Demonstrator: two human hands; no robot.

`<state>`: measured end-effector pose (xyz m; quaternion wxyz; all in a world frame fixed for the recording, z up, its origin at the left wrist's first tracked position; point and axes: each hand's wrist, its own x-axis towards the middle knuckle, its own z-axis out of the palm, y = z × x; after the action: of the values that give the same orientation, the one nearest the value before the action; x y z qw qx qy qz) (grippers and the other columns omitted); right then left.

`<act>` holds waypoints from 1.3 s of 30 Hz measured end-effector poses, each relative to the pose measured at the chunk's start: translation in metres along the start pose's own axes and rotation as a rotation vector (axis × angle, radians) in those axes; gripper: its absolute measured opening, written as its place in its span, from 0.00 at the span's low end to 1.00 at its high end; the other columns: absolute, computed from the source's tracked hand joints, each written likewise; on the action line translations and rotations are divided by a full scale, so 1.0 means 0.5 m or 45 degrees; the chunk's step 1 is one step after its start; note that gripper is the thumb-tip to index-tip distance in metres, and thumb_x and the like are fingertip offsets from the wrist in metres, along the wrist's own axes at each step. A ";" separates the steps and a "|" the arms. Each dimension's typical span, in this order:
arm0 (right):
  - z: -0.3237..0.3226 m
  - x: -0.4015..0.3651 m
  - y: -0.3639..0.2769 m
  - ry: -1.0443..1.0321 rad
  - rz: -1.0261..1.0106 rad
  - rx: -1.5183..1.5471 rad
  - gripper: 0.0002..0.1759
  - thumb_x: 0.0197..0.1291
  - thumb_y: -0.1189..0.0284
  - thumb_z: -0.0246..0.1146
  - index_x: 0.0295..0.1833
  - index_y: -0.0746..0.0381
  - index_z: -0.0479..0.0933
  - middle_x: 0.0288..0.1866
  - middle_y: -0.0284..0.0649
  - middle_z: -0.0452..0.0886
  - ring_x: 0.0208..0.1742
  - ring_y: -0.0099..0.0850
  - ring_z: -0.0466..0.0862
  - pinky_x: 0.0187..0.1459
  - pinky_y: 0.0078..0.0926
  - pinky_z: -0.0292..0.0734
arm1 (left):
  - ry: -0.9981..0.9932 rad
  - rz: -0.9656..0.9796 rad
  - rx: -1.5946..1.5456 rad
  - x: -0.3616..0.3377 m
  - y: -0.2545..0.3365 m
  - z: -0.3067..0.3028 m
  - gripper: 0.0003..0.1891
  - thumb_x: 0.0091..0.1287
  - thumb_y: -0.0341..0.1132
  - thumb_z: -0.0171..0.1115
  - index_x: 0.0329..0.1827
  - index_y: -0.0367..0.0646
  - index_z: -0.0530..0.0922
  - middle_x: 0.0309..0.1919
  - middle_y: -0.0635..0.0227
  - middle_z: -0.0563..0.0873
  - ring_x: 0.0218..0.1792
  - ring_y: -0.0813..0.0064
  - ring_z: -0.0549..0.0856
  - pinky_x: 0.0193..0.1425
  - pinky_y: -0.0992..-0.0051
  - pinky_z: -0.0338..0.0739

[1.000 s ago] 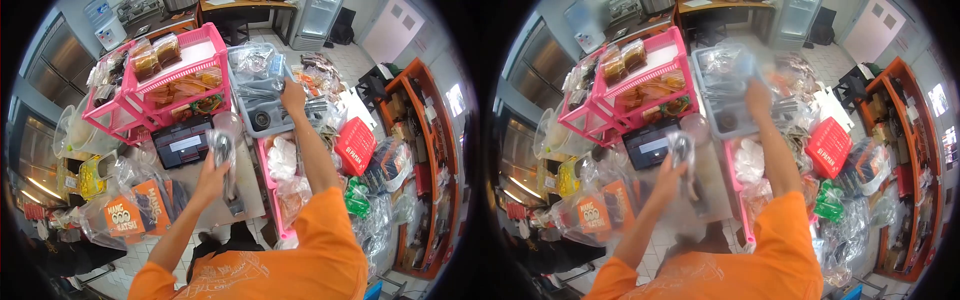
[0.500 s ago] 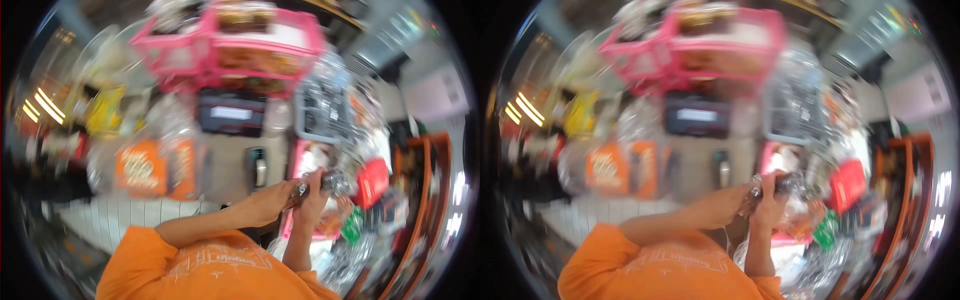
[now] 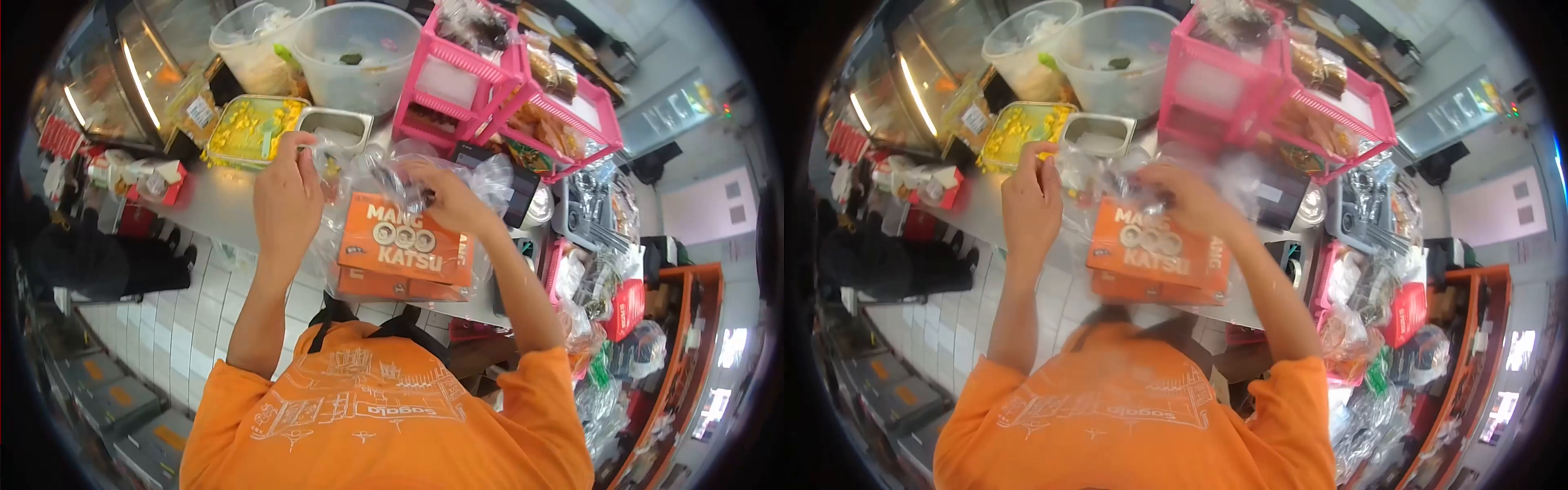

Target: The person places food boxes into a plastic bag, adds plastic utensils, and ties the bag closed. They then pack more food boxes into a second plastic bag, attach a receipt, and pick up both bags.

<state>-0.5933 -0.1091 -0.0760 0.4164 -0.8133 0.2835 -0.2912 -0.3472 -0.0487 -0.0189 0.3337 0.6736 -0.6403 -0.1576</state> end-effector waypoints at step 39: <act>-0.057 -0.295 -0.193 0.519 0.530 -0.427 0.69 0.37 0.37 0.76 0.78 0.63 0.53 0.79 0.53 0.53 0.80 0.49 0.52 0.76 0.46 0.49 | -0.262 0.163 -0.986 -0.057 -0.159 0.010 0.58 0.38 0.71 0.77 0.67 0.39 0.68 0.72 0.56 0.59 0.76 0.56 0.58 0.72 0.48 0.59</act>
<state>-0.6911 0.0278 -0.0161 0.2621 -0.7202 0.5648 -0.3060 -0.2939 -0.0259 -0.0807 0.5061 0.4375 -0.6044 -0.4326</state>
